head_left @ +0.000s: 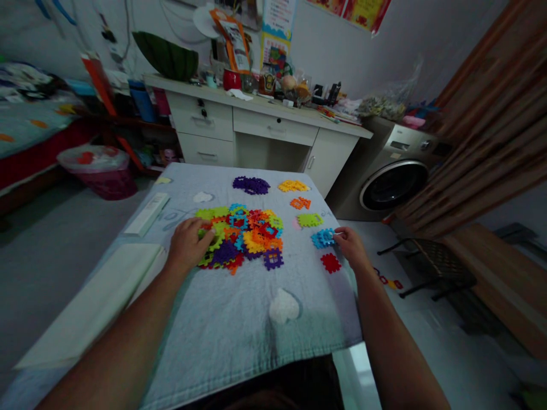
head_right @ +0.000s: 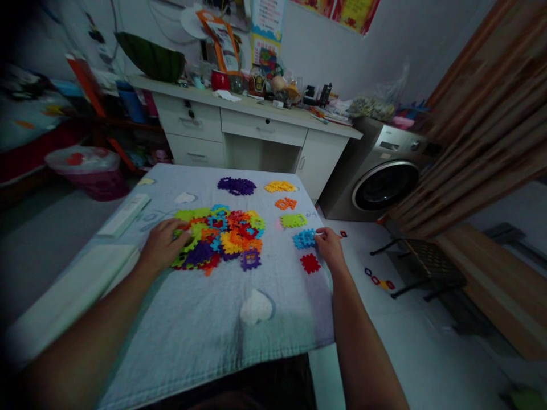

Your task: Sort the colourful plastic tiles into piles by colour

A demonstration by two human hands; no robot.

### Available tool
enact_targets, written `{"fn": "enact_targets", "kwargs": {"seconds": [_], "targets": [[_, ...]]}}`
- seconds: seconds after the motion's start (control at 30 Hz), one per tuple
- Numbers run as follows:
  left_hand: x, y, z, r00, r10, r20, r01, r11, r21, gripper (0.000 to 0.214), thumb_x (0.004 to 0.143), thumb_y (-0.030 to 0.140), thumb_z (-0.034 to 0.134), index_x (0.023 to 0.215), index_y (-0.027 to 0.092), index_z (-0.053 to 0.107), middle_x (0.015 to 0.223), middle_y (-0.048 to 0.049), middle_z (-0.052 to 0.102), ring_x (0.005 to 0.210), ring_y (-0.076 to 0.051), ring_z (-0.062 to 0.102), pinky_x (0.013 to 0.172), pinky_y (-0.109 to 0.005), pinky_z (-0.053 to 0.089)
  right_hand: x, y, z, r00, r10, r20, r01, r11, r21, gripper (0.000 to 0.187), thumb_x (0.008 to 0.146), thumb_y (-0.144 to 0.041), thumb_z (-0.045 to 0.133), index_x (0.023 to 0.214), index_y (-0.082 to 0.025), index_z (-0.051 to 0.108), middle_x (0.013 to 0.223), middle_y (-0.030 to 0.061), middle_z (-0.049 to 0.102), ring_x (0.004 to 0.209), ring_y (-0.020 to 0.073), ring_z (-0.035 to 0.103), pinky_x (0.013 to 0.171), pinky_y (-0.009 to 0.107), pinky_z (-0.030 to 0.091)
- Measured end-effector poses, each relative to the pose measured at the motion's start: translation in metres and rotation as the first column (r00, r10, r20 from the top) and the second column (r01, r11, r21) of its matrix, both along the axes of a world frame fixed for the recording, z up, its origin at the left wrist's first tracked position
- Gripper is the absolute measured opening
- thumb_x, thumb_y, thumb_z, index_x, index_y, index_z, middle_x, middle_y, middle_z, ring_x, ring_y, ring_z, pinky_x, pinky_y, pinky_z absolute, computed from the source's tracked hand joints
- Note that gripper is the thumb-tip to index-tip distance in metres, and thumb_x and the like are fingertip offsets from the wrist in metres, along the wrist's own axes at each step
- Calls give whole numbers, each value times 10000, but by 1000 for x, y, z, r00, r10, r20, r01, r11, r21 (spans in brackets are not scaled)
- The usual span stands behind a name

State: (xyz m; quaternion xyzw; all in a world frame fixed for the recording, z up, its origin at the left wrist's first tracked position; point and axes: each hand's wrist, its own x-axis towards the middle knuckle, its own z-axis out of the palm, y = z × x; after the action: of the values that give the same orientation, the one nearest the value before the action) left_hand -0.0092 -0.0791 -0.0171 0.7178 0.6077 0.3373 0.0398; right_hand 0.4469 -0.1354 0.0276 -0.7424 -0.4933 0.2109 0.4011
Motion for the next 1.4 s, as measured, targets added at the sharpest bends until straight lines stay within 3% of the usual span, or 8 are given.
{"fn": "enact_targets", "kwargs": {"seconds": [0.37, 0.47, 0.63, 0.8, 0.93, 1.07, 1.2, 1.4], "targets": [[1, -1, 1, 1000, -2, 20, 2, 1000, 4, 371, 868, 456, 466, 1015, 184, 670, 1139, -109, 641, 1102, -277, 582, 1008, -421, 437, -11, 17, -4, 880, -51, 473, -1, 994, 108, 245, 777, -242, 527, 938, -139, 679, 940, 109, 672, 814, 207, 600, 829, 357, 464], [1, 0, 2, 1000, -14, 1, 14, 1000, 15, 370, 880, 448, 455, 1016, 176, 666, 1125, -115, 654, 1092, -284, 583, 1007, -440, 428, -44, 33, 11, 892, 159, 424, -204, 977, 62, 220, 801, -236, 545, 953, -161, 685, 932, 80, 691, 789, 186, 616, 802, 336, 484], [2, 0, 6, 998, -51, -20, 52, 998, 28, 337, 896, 394, 432, 1019, 172, 654, 1087, -108, 678, 1083, -282, 587, 999, -452, 412, -104, 65, 18, 732, 544, 410, -553, 826, -108, 372, 788, -169, 631, 1159, -190, 659, 1192, 97, 676, 1009, 210, 627, 934, 367, 464], [1, 0, 7, 998, -57, -14, 58, 998, 30, 315, 900, 370, 424, 1012, 180, 648, 1085, -97, 683, 1085, -275, 591, 990, -447, 409, -128, 86, 1, 672, 615, 413, -578, 784, -227, 520, 757, -117, 662, 1270, -183, 603, 1228, 100, 666, 1076, 230, 615, 965, 365, 453], [0, 1, 5, 998, -69, -8, 69, 997, 32, 315, 895, 375, 429, 1009, 182, 650, 1080, -101, 684, 1084, -280, 592, 986, -454, 411, -122, 90, -4, 703, 581, 410, -578, 803, -148, 444, 729, -156, 715, 1168, -191, 650, 1168, 91, 688, 1049, 224, 626, 952, 364, 464], [1, 1, 6, 998, -65, -3, 65, 998, 26, 321, 897, 379, 424, 1002, 182, 654, 1083, -104, 685, 1084, -282, 591, 987, -459, 410, -93, 91, 5, 796, 435, 421, -470, 882, -24, 401, 751, -267, 725, 1137, -187, 652, 1148, 87, 692, 1047, 221, 633, 952, 368, 465], [1, 1, 7, 998, -59, -4, 59, 998, 13, 324, 899, 383, 423, 1005, 182, 655, 1095, -102, 684, 1081, -277, 592, 991, -458, 407, -52, 91, 13, 858, 143, 493, -150, 988, -27, 354, 784, -343, 693, 1099, -184, 667, 1088, 98, 706, 1016, 237, 640, 932, 377, 455], [1, 0, 8, 999, -53, -6, 53, 999, 5, 319, 897, 378, 417, 1000, 188, 651, 1103, -100, 682, 1095, -269, 583, 1006, -452, 398, -22, 86, 5, 829, -69, 555, 163, 979, -122, 351, 794, -431, 671, 1074, -221, 693, 1050, 103, 715, 1015, 279, 634, 930, 435, 428]]}}
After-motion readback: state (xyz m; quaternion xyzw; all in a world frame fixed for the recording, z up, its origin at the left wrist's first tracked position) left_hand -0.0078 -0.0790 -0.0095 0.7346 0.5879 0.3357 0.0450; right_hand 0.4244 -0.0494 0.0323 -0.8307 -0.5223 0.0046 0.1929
